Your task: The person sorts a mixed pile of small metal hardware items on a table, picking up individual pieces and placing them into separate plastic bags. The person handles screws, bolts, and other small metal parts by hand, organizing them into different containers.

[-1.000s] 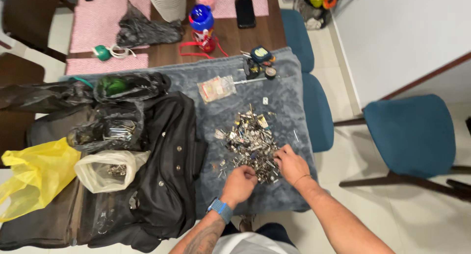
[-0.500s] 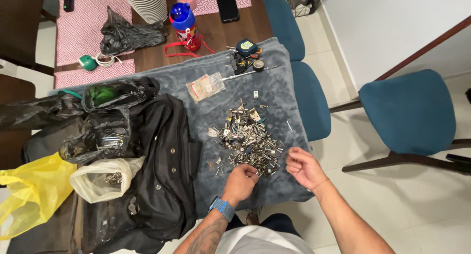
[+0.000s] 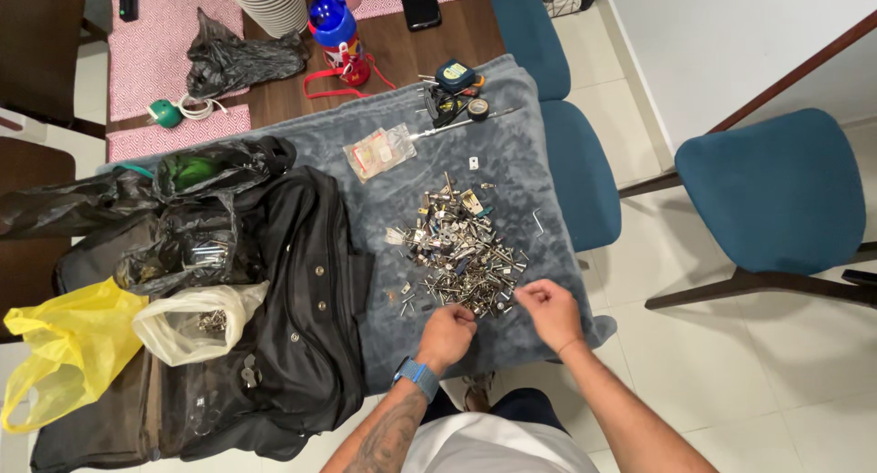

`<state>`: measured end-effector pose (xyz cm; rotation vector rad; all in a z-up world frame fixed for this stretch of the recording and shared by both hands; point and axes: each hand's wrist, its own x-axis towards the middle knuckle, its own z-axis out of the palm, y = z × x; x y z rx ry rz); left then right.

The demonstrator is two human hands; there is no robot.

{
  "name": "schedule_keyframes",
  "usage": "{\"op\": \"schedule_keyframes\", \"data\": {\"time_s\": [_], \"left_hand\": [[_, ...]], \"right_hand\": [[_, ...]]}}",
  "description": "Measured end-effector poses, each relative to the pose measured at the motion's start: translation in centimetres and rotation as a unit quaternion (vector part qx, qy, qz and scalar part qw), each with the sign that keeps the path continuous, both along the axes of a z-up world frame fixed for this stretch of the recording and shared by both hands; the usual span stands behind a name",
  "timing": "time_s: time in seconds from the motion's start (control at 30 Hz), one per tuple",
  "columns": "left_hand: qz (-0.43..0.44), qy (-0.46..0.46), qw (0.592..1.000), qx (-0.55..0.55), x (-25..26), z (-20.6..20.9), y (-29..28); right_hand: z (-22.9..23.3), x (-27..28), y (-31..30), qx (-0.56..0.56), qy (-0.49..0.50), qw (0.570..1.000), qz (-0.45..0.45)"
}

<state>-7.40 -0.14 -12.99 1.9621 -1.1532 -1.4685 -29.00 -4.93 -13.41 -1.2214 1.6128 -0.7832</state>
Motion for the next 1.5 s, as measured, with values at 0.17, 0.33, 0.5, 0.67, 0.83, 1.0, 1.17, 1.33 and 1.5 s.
{"op": "schedule_keyframes", "data": {"time_s": [0.17, 0.33, 0.5, 0.67, 0.83, 1.0, 1.17, 1.33, 1.5], "left_hand": [[-0.014, -0.017, 1.000, 0.001, -0.6, -0.2, 1.3], [-0.022, -0.027, 0.999, 0.003, -0.6, 1.4, 1.3], [0.000, -0.005, 1.000, -0.006, -0.2, 1.1, 1.3], [-0.016, 0.004, 1.000, -0.003, -1.5, -0.2, 1.2], [-0.022, 0.004, 1.000, -0.004, -2.5, -0.3, 1.0], [-0.010, 0.001, 1.000, -0.005, -1.6, 0.8, 0.3], [-0.004, -0.025, 0.999, -0.024, -1.0, 1.2, 0.6], [0.008, -0.036, 0.999, 0.015, -1.2, 1.6, 1.5], [0.019, -0.027, 0.999, -0.008, -0.1, 1.4, 2.2]], "right_hand": [[4.4, 2.9, 0.6, -0.158, 0.228, 0.954, 0.116], [4.0, 3.2, -1.5, -0.151, 0.294, 0.927, 0.177], [-0.6, 0.2, -2.0, -0.059, 0.056, 0.993, 0.080], [-1.0, -1.3, -1.5, 0.151, -0.161, 0.973, -0.070], [1.2, -3.1, -0.5, 0.237, -0.452, 0.858, -0.060], [0.9, -1.3, -0.1, 0.130, -0.107, 0.984, 0.060], [1.7, 0.3, 1.3, -0.241, 0.318, 0.898, 0.186], [0.8, 0.4, 1.3, -0.047, 0.279, 0.946, 0.156], [-1.8, -0.4, 0.9, 0.010, 0.079, 0.988, 0.132]]}}
